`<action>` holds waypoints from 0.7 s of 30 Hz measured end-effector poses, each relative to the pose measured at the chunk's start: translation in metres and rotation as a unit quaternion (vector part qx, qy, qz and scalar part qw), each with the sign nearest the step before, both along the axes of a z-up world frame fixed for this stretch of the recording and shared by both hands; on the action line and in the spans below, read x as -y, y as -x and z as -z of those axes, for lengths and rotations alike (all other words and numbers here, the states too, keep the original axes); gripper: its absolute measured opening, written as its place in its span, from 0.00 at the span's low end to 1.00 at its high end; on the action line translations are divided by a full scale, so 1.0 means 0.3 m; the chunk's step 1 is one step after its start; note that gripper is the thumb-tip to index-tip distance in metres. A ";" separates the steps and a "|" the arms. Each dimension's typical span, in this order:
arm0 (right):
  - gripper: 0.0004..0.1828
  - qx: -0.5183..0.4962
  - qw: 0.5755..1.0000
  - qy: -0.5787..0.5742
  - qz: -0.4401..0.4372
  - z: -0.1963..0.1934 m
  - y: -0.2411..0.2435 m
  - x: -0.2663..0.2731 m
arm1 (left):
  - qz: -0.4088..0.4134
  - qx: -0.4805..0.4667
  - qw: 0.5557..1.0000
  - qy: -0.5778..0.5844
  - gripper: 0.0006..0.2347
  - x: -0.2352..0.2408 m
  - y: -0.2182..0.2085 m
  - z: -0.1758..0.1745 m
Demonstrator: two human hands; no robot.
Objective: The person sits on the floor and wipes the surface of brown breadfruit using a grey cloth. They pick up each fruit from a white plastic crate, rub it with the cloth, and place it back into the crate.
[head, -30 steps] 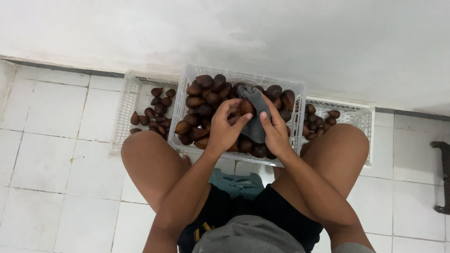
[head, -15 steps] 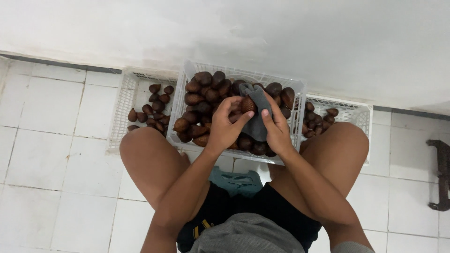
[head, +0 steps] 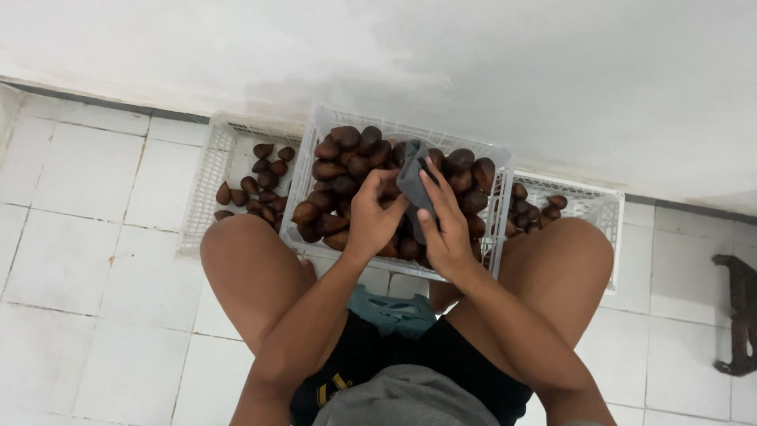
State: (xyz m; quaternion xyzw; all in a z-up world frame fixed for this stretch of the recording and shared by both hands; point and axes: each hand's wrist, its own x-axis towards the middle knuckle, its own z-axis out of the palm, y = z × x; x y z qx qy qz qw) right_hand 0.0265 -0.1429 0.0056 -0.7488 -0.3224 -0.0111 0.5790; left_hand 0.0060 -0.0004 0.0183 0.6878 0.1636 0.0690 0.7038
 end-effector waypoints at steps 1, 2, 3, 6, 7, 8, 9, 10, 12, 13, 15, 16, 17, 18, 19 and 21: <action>0.27 0.001 1.000 0.000 -0.002 -0.001 -0.004 -0.006 | -0.002 0.001 1.000 0.000 0.12 -0.003 0.001 0.012; 0.27 0.006 1.000 0.001 -0.004 -0.002 -0.005 -0.009 | 0.004 0.014 1.000 0.010 0.11 -0.003 0.002 0.023; 0.27 0.010 1.000 0.002 -0.005 -0.002 -0.007 -0.012 | 0.010 0.027 0.999 0.021 0.09 -0.004 0.003 0.036; 0.27 0.019 1.000 0.009 -0.002 0.024 -0.025 -0.013 | 0.002 0.034 0.999 0.012 0.08 -0.004 -0.007 0.049; 0.27 0.019 1.000 0.008 -0.002 0.041 -0.039 -0.003 | 0.002 0.034 0.999 0.012 0.08 -0.006 -0.014 0.044; 0.27 -0.002 1.000 0.006 -0.002 0.056 -0.051 0.009 | 0.002 0.039 0.999 0.020 0.09 -0.007 -0.019 0.040; 0.27 -0.023 1.000 0.004 -0.002 0.071 -0.064 0.020 | 0.002 0.044 0.999 0.029 0.11 -0.008 -0.025 0.034; 0.27 -0.021 1.000 0.004 -0.001 0.083 -0.079 0.029 | 0.002 0.046 0.999 0.029 0.11 -0.006 -0.028 0.035; 0.28 -0.143 0.989 -0.016 0.020 0.106 -0.108 0.047 | 0.010 0.038 0.998 0.052 0.15 -0.002 -0.030 0.035; 0.28 -0.142 0.989 -0.017 0.019 0.110 -0.112 0.049 | 0.009 0.039 0.998 0.051 0.15 0.000 -0.034 0.028; 0.28 -0.153 0.987 -0.017 0.044 0.121 -0.117 0.053 | 0.012 0.040 0.998 0.052 0.15 0.003 -0.040 0.016; 0.28 -0.153 0.987 -0.018 0.044 0.124 -0.112 0.046 | 0.013 0.040 0.998 0.051 0.15 -0.003 -0.046 0.029; 0.27 -0.044 0.999 0.013 0.024 0.128 -0.107 0.039 | 0.013 0.025 0.998 0.049 0.13 -0.009 -0.051 0.043; 0.27 0.066 0.997 0.044 0.001 0.132 -0.104 0.029 | 0.011 0.011 0.999 0.046 0.12 -0.018 -0.057 0.056; 0.27 0.067 0.997 0.043 0.000 0.125 -0.107 0.017 | 0.010 0.012 0.999 0.045 0.12 -0.025 -0.055 0.050; 0.26 0.113 0.993 0.024 -0.010 0.114 -0.103 -0.009 | 0.019 0.022 0.998 0.059 0.13 -0.039 -0.041 0.038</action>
